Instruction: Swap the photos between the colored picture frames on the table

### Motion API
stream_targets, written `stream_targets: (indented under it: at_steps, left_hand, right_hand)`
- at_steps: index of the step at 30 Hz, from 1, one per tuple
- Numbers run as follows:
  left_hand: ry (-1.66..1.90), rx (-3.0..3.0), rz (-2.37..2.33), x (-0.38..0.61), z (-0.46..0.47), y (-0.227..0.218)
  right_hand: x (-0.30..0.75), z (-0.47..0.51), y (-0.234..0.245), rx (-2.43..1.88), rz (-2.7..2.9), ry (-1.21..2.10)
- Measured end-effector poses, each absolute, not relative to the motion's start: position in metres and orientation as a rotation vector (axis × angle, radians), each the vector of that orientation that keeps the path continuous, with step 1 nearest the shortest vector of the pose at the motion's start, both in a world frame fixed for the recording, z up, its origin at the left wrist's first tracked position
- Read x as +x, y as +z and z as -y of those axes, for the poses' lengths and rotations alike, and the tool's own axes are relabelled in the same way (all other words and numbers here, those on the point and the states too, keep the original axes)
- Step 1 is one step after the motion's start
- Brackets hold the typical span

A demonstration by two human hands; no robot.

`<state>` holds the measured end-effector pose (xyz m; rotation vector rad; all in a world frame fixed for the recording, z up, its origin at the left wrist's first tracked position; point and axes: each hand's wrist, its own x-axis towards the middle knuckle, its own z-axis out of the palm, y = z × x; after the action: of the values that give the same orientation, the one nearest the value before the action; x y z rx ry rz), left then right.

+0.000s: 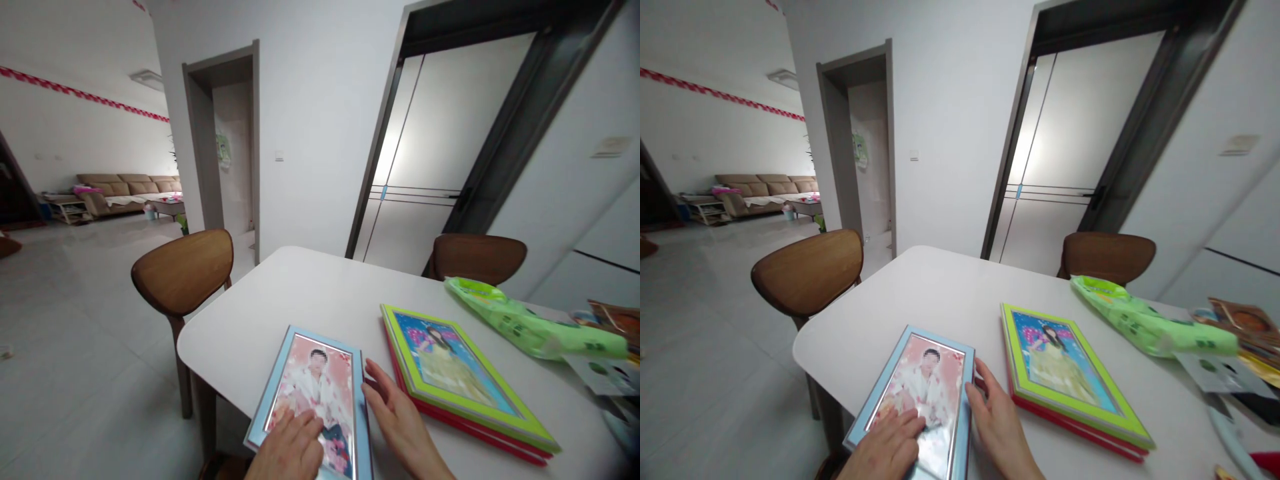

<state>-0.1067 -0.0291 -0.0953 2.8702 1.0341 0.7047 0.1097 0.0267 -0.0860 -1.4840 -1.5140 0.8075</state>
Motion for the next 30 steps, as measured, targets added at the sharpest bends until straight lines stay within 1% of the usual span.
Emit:
stream_targets:
  at_steps: [3, 7, 10, 12, 15, 17, 21, 25, 30]
  left_hand:
    - [0.912, 2.670, -1.053, -0.106, 0.030, -0.077]
    - [1.303, 2.017, -1.238, -0.098, 0.032, -0.048]
    - [1.471, 1.534, -1.249, -0.093, 0.030, -0.044]
    - [1.506, 1.347, -1.207, -0.094, 0.026, -0.050]
    - [1.469, 1.227, -1.194, -0.101, 0.019, -0.064]
    - [1.410, 1.258, -1.277, -0.109, 0.017, -0.072]
    - [1.176, 1.516, -1.525, -0.122, 0.018, -0.085]
    - [0.947, 1.770, -1.754, -0.126, 0.023, -0.096]
    - [0.788, 2.078, -1.780, -0.125, 0.025, -0.098]
  right_hand:
    - [0.102, -0.018, -0.074, -1.437, 1.380, 0.822]
    - [0.079, -0.007, -0.062, -1.316, 1.434, 0.832]
    - [0.058, -0.004, -0.063, -1.270, 1.585, 0.836]
    - [0.049, -0.005, -0.068, -1.275, 1.679, 0.772]
    - [0.047, -0.012, -0.078, -1.315, 1.808, 0.626]
    - [0.051, -0.017, -0.083, -1.356, 1.889, 0.536]
    - [0.062, -0.021, -0.086, -1.390, 2.026, 0.414]
    - [0.067, -0.021, -0.085, -1.360, 2.110, 0.366]
    - [0.069, -0.021, -0.086, -1.383, 2.184, 0.351]
